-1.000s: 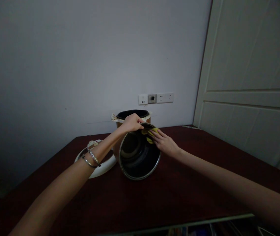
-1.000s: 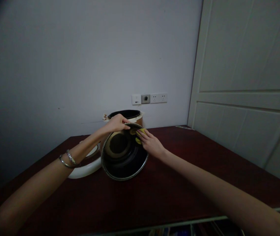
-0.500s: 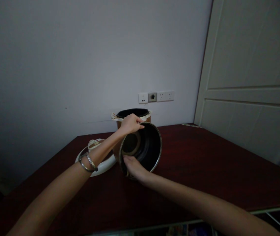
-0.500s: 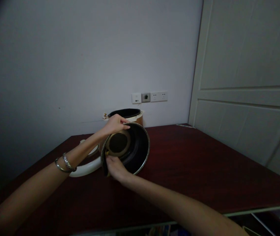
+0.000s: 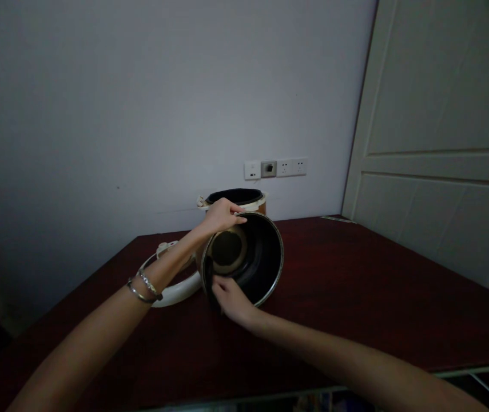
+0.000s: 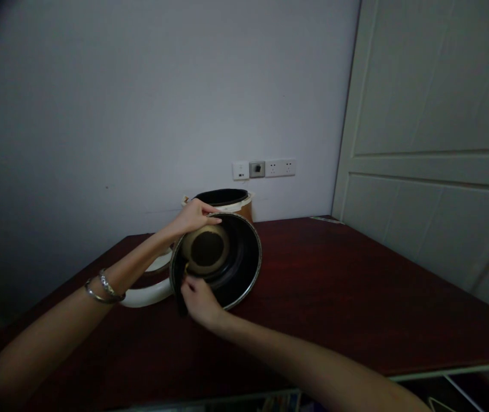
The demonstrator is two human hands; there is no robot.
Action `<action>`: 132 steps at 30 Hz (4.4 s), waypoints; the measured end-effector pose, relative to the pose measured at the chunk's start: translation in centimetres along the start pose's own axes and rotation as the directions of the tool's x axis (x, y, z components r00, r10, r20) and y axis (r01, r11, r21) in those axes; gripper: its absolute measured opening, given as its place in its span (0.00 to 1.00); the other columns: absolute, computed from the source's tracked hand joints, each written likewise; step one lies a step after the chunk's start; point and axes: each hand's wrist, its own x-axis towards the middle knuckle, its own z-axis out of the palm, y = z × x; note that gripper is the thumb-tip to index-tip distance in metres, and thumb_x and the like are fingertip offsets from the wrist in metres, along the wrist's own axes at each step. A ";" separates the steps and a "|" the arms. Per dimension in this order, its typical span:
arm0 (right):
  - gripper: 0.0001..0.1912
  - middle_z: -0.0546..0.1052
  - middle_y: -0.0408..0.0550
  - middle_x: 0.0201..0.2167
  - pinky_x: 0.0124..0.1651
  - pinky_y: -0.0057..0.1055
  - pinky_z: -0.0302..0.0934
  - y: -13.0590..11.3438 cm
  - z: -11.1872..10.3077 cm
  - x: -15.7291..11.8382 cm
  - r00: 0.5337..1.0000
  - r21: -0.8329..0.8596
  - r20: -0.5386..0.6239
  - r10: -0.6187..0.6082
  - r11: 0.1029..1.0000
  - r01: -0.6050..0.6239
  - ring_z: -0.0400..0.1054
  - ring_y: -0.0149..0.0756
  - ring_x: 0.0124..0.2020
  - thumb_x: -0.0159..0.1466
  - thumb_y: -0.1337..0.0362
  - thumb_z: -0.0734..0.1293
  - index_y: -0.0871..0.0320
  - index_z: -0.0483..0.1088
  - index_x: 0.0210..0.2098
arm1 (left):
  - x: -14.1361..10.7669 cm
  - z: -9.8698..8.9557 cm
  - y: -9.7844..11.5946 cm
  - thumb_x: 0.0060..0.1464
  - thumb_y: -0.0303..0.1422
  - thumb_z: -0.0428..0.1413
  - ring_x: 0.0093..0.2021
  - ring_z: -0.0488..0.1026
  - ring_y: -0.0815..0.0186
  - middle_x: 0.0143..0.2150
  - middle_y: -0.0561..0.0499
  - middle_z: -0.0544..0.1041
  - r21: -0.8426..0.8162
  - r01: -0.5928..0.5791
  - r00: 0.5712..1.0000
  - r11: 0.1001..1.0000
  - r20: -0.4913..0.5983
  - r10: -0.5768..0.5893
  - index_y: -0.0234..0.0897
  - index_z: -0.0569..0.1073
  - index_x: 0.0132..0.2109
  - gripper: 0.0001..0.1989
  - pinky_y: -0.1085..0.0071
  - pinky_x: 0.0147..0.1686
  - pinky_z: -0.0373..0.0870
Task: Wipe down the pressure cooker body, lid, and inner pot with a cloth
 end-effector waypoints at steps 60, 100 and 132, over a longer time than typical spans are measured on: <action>0.12 0.76 0.57 0.44 0.61 0.52 0.50 0.5 -14.3 -5.9 0.689 -0.708 0.680 -0.252 -0.470 0.527 0.64 0.48 0.53 0.64 0.71 0.62 0.63 0.71 0.46 | -7.7 4.3 -7.8 0.56 0.32 0.51 0.31 0.69 0.68 0.32 0.52 0.73 -0.186 -0.223 0.830 0.957 -0.550 0.087 0.35 0.70 0.43 0.09 0.72 0.32 0.65; 0.17 0.69 0.59 0.56 0.67 0.42 0.43 -5.4 -16.0 3.3 0.806 -0.765 0.577 -0.132 -0.434 0.477 0.56 0.47 0.61 0.60 0.77 0.60 0.67 0.74 0.46 | 0.6 0.0 1.3 0.47 0.30 0.57 0.22 0.62 0.71 0.21 0.52 0.73 0.158 -0.309 0.949 0.938 0.116 0.293 0.35 0.81 0.37 0.11 0.74 0.25 0.55; 0.16 0.71 0.57 0.54 0.64 0.51 0.46 -0.6 -13.9 -1.2 0.893 -0.871 0.450 -0.015 -0.230 0.435 0.60 0.48 0.59 0.63 0.65 0.63 0.62 0.72 0.49 | 0.7 0.4 1.4 0.47 0.34 0.59 0.28 0.69 0.64 0.23 0.50 0.75 0.181 -0.235 0.972 0.955 0.069 0.226 0.39 0.81 0.39 0.11 0.70 0.33 0.61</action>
